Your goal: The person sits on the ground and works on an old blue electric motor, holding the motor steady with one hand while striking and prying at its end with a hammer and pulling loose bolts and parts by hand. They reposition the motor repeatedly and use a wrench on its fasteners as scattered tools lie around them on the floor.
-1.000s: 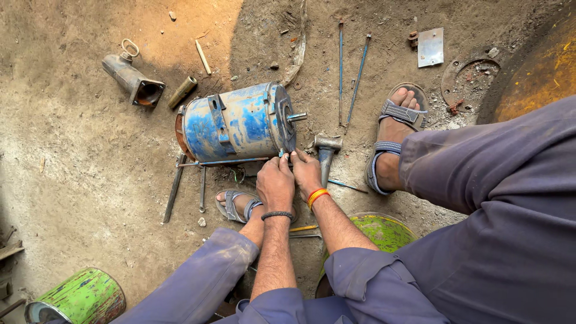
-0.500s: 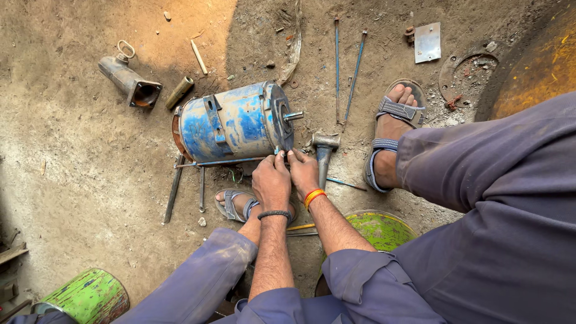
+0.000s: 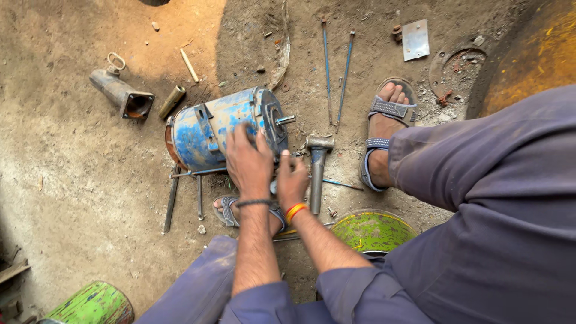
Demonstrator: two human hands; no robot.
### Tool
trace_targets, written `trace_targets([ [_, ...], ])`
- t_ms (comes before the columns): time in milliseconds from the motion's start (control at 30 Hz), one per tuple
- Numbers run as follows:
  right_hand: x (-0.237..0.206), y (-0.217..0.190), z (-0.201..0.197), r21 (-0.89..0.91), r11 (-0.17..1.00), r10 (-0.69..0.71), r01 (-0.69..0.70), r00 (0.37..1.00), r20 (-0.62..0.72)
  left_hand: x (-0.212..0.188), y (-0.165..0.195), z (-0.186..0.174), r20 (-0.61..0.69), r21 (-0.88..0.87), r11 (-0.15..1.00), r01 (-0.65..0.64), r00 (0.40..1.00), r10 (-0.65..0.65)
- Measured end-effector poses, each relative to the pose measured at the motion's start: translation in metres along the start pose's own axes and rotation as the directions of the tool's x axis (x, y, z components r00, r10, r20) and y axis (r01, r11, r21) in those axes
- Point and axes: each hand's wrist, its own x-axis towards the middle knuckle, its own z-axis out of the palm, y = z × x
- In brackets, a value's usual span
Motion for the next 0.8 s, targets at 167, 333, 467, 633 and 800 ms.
trace_targets([
  [167, -0.009, -0.003, 0.013, 0.018, 0.997, -0.076, 0.075, 0.996, 0.05, 0.042, 0.004, 0.004, 0.224, 0.036, 0.999, 0.023, 0.974, -0.03],
  [333, -0.008, 0.0, 0.011, 0.019, 0.998, -0.056, 0.055, 0.994, 0.098, 0.06, -0.003, -0.002, 0.309, 0.048, 0.993, -0.111, 0.947, 0.091],
  [467, -0.012, 0.002, 0.01, -0.121, 0.982, -0.152, 0.146, 0.988, -0.037, 0.063, -0.007, -0.001, 0.368, 0.066, 0.993, -0.101, 0.927, 0.07],
  [633, -0.014, 0.005, 0.011, -0.14, 0.987, -0.095, 0.085, 0.993, -0.069, 0.061, -0.009, -0.001, 0.343, 0.055, 0.991, -0.124, 0.934, 0.098],
  [800, -0.004, 0.019, 0.0, -0.208, 0.978, -0.003, -0.024, 0.992, -0.13, 0.019, -0.011, -0.002, 0.207, -0.065, 0.993, -0.095, 0.973, 0.106],
])
